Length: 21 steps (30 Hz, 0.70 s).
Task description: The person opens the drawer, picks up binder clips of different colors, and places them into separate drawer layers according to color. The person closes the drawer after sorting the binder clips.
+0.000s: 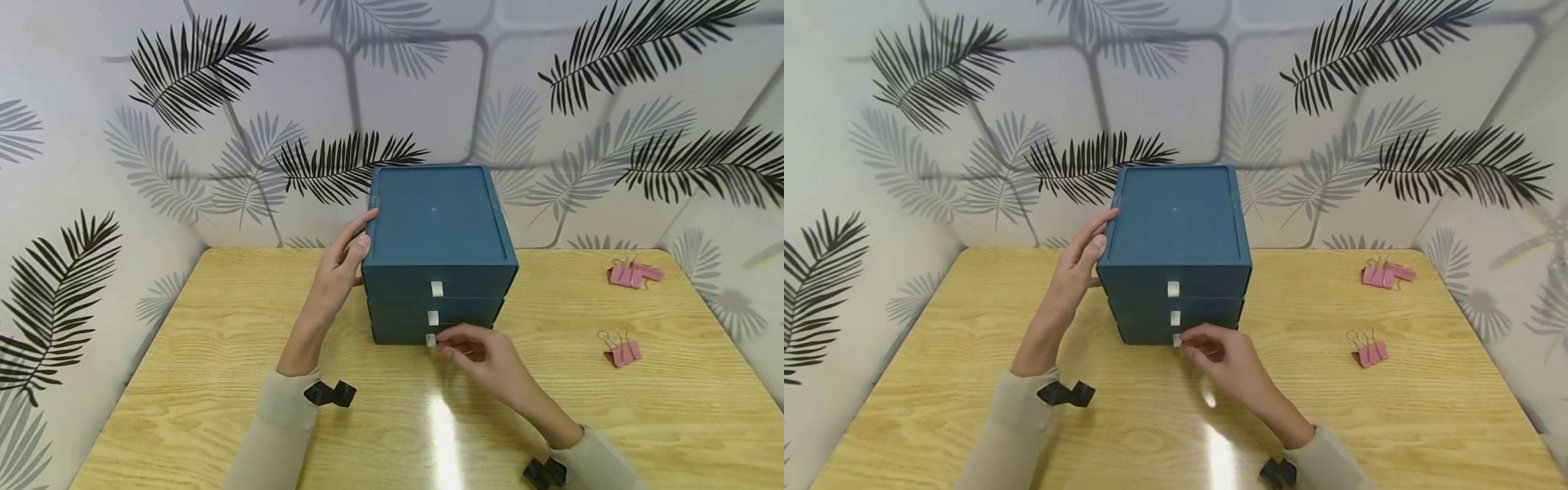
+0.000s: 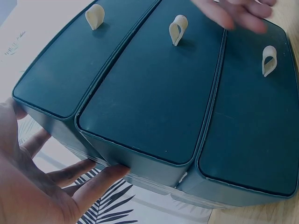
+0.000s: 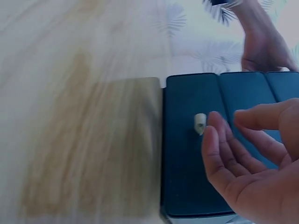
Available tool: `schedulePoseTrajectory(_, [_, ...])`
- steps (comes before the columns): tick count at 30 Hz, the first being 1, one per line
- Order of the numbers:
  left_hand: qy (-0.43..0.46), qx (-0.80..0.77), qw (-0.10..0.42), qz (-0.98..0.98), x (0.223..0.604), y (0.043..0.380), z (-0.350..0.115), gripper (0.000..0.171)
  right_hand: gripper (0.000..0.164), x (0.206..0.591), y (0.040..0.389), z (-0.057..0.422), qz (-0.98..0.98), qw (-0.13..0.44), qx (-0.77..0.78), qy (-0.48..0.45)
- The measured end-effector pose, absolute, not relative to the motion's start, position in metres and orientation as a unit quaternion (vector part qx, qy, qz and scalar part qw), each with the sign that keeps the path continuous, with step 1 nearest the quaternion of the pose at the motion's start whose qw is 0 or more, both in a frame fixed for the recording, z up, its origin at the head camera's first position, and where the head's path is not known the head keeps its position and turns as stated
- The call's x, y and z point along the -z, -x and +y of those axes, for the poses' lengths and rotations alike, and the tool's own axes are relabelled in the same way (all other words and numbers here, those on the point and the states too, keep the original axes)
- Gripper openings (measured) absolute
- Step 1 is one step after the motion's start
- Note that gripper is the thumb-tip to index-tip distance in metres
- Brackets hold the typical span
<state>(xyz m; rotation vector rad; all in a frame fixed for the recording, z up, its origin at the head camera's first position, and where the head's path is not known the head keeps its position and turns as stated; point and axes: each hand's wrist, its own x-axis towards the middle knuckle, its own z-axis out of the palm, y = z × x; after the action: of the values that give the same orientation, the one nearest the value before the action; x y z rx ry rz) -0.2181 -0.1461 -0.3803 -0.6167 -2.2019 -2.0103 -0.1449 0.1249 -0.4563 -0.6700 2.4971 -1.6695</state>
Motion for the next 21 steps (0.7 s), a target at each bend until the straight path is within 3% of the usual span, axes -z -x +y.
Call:
schedulePoseTrajectory(11, [0.199,0.655,0.052,-0.727,0.381,0.218,-0.146,0.047,0.028,0.470,0.156,0.118,0.816,0.067,0.527,0.226])
schedulePoseTrajectory(21, [0.204,0.654,0.054,-0.726,0.379,0.219,-0.147,0.047,0.022,0.475,0.162,0.109,0.811,0.056,0.540,0.216])
